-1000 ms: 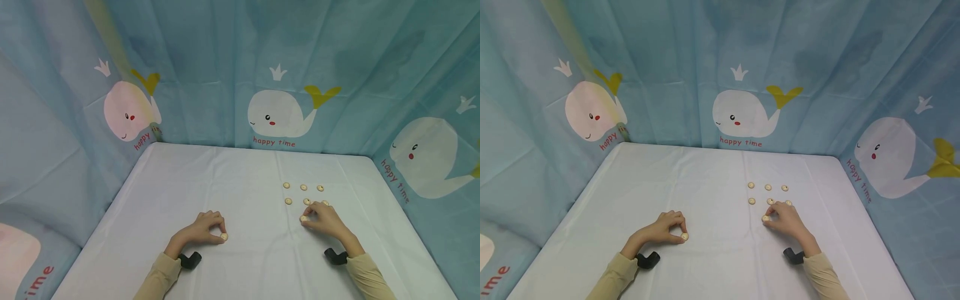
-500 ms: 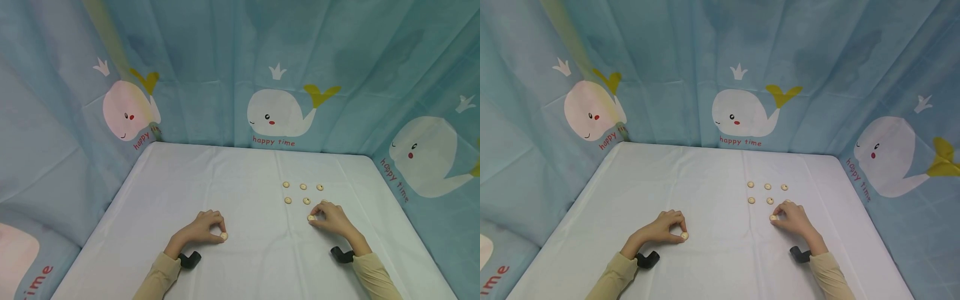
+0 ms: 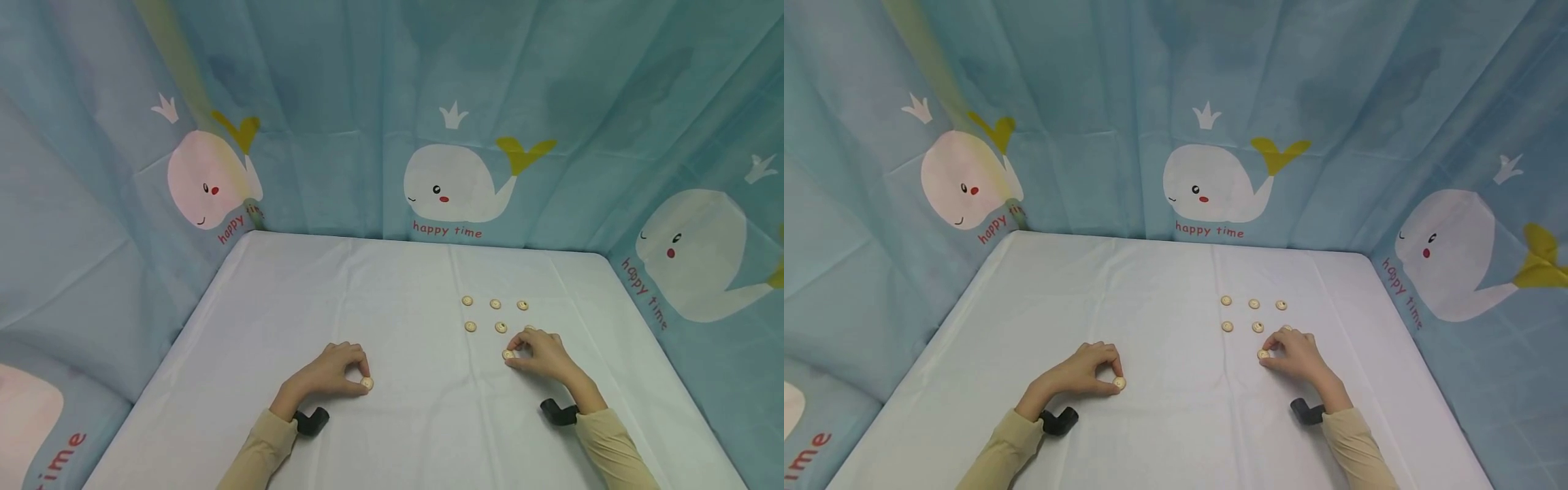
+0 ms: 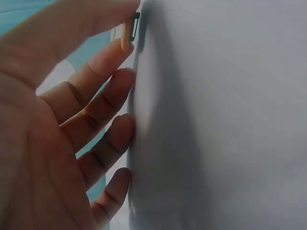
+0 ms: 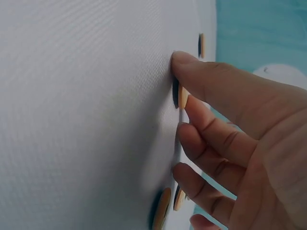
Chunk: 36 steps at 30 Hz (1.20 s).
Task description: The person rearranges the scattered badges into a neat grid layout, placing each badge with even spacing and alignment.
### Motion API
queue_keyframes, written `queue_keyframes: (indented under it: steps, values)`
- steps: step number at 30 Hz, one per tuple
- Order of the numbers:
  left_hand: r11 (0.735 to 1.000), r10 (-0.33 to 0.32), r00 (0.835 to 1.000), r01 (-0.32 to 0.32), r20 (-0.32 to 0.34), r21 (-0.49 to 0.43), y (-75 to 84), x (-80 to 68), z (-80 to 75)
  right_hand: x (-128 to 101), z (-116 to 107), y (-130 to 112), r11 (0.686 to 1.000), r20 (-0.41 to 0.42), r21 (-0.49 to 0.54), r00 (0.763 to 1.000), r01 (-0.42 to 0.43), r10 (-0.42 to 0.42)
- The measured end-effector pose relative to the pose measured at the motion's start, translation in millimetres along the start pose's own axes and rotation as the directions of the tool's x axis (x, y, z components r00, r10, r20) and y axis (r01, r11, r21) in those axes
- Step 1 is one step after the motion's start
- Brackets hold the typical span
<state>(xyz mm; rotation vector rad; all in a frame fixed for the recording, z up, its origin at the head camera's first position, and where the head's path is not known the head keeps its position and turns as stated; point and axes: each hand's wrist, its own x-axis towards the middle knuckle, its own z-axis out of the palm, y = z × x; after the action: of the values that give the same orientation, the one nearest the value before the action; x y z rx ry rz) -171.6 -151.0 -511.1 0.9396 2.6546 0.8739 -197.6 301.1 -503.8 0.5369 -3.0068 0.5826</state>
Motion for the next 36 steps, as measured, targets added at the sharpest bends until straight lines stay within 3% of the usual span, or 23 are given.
queue_keyframes:
  steps: [10, 19, 36]
  values:
    - [0.999, 0.051, 0.999, -0.051, -0.015, -0.014, 14.7, 25.3, 1.9, 0.0, 1.3, -1.1, 1.000, -0.007, -0.008, 1.000, -0.022, 0.022]
    - [0.996, 0.085, 0.995, -0.083, -0.060, 0.031, 33.0, 55.4, 19.8, 1.4, 1.1, 1.0, 0.999, 0.020, -0.025, 0.999, -0.027, 0.027]
    - [0.986, 0.082, 0.990, -0.064, -0.113, 0.156, 72.4, 112.6, 44.7, 1.1, 3.7, 2.6, 0.999, 0.019, 0.001, 0.999, -0.046, 0.046]
